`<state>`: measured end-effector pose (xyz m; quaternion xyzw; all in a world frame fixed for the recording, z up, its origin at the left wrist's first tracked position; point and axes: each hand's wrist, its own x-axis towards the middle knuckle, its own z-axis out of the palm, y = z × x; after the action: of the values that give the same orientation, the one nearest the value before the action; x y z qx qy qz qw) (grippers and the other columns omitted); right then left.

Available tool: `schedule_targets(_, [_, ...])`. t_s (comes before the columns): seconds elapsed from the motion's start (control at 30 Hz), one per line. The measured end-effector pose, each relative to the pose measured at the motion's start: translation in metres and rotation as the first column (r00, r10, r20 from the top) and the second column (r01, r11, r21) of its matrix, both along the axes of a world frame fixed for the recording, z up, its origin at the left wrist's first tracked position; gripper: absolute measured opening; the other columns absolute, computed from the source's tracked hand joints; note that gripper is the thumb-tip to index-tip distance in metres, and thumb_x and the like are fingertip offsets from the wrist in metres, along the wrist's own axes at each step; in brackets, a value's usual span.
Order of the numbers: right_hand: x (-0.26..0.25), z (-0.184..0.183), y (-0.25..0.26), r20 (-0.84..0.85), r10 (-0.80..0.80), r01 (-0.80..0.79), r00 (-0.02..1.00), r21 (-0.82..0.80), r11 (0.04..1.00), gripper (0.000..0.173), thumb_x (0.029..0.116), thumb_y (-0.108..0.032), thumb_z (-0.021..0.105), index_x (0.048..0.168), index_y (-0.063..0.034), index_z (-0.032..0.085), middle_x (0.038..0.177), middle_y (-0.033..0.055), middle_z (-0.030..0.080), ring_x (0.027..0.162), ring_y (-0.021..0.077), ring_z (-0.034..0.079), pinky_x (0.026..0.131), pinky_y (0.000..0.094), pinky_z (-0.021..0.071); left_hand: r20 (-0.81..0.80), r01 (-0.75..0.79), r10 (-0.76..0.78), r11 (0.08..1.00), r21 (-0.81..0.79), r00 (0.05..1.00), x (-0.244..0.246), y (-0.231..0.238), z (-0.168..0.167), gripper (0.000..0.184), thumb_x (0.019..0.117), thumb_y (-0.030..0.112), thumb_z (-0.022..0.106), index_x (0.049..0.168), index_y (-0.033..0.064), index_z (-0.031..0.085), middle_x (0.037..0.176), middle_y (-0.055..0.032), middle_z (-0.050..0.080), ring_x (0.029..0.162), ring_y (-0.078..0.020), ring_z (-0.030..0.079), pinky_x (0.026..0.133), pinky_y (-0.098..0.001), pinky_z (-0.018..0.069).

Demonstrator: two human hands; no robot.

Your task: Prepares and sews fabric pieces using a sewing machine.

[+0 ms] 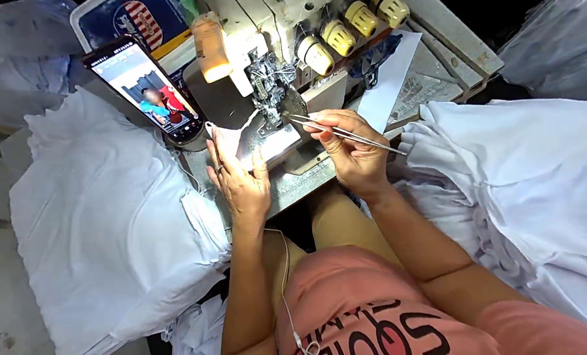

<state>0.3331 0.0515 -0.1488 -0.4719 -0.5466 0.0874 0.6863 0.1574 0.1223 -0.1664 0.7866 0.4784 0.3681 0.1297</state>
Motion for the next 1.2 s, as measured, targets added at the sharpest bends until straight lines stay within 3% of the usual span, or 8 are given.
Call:
schedule_targets(0.17, [0.001, -0.01, 0.005, -0.035, 0.017, -0.015, 0.999, 0.058, 0.998, 0.014, 0.0975, -0.001, 0.065, 0.107, 0.0075, 0.07, 0.114, 0.0127, 0.072, 0.105, 0.0143, 0.071, 0.089, 0.0288, 0.0609, -0.01, 0.0, -0.001, 0.997, -0.074, 1.0, -0.002, -0.001, 0.0, 0.07, 0.1083, 0.04, 0.044, 0.161, -0.0024, 0.023, 0.165, -0.0205, 0.031, 0.152, -0.0337, 0.032, 0.121, -0.059, 0.0214])
schedule_targets(0.33, [-0.001, -0.004, -0.002, -0.038, 0.045, -0.046, 0.998, -0.017, 0.999, 0.015, 0.0984, -0.001, 0.064, 0.111, 0.0058, 0.068, 0.117, 0.0097, 0.069, 0.109, 0.0118, 0.069, 0.092, 0.0263, 0.0593, -0.006, -0.024, 0.023, 0.988, -0.151, 1.0, -0.001, -0.006, 0.0, 0.074, 0.1081, 0.045, 0.04, 0.161, -0.0035, 0.021, 0.164, -0.0234, 0.03, 0.151, -0.0358, 0.033, 0.12, -0.0581, 0.0234])
schedule_targets(0.5, [-0.006, -0.01, -0.004, -0.039, 0.085, -0.086, 0.996, -0.017, 0.996, 0.015, 0.1002, -0.004, 0.062, 0.112, 0.0017, 0.069, 0.117, 0.0064, 0.07, 0.107, 0.0112, 0.07, 0.091, 0.0273, 0.06, 0.037, -0.001, 0.005, 0.995, -0.102, 0.999, -0.002, -0.009, -0.004, 0.066, 0.1072, 0.039, 0.046, 0.155, -0.0043, 0.036, 0.163, -0.0227, 0.034, 0.153, -0.0369, 0.03, 0.119, -0.0605, 0.0239])
schedule_targets(0.6, [-0.011, -0.015, -0.005, -0.056, 0.103, -0.104, 0.993, -0.024, 0.994, 0.014, 0.0998, -0.005, 0.064, 0.112, 0.0, 0.069, 0.115, 0.0044, 0.07, 0.105, 0.0102, 0.07, 0.09, 0.0269, 0.0605, 0.225, 0.053, -0.024, 0.991, -0.125, 0.974, -0.009, 0.0, 0.003, 0.051, 0.1066, 0.027, 0.051, 0.143, -0.0082, 0.046, 0.159, -0.0261, 0.036, 0.149, -0.0312, 0.036, 0.12, -0.0447, 0.0313])
schedule_targets(0.7, [-0.015, -0.016, -0.007, -0.054, 0.128, -0.13, 0.99, -0.043, 0.991, 0.014, 0.0994, -0.005, 0.064, 0.111, 0.0003, 0.069, 0.114, 0.0046, 0.07, 0.104, 0.0101, 0.07, 0.09, 0.0269, 0.0607, 0.456, 0.121, -0.025, 0.976, -0.182, 0.89, -0.015, 0.029, 0.008, 0.045, 0.107, 0.014, 0.044, 0.141, -0.0161, 0.042, 0.148, -0.0291, 0.047, 0.138, -0.0204, 0.048, 0.114, -0.0277, 0.0384])
schedule_targets(0.8, [-0.016, -0.015, -0.007, -0.031, 0.164, -0.166, 0.986, -0.042, 0.985, 0.015, 0.0996, -0.003, 0.063, 0.111, 0.0042, 0.068, 0.115, 0.0097, 0.07, 0.106, 0.0143, 0.07, 0.093, 0.0306, 0.0601, 0.56, 0.198, -0.027, 0.949, -0.246, 0.828, -0.017, 0.049, 0.011, 0.043, 0.1046, 0.008, 0.047, 0.141, -0.0131, 0.038, 0.129, -0.0173, 0.059, 0.114, -0.0062, 0.06, 0.099, -0.0202, 0.048])
schedule_targets(0.97, [-0.017, -0.023, -0.005, -0.043, 0.132, -0.134, 0.99, -0.037, 0.99, 0.014, 0.0999, -0.005, 0.064, 0.112, -0.002, 0.07, 0.114, 0.0022, 0.071, 0.103, 0.0083, 0.07, 0.091, 0.0263, 0.0602, 0.634, 0.221, -0.049, 0.956, -0.194, 0.772, -0.017, 0.054, 0.009, 0.043, 0.0979, 0.002, 0.059, 0.136, -0.0105, 0.042, 0.111, -0.0056, 0.062, 0.094, -0.0026, 0.063, 0.085, -0.0189, 0.0531])
schedule_targets(1.2, [-0.019, -0.022, -0.004, -0.041, 0.13, -0.132, 0.991, -0.057, 0.99, 0.016, 0.1006, -0.005, 0.063, 0.114, -0.0015, 0.07, 0.115, 0.0018, 0.071, 0.104, 0.008, 0.07, 0.09, 0.0255, 0.0603, 0.716, 0.255, -0.082, 0.957, -0.137, 0.693, -0.02, 0.05, 0.015, 0.037, 0.0951, -0.005, 0.06, 0.128, -0.0018, 0.043, 0.093, 0.0056, 0.06, 0.082, -0.0023, 0.062, 0.078, -0.0198, 0.0546])
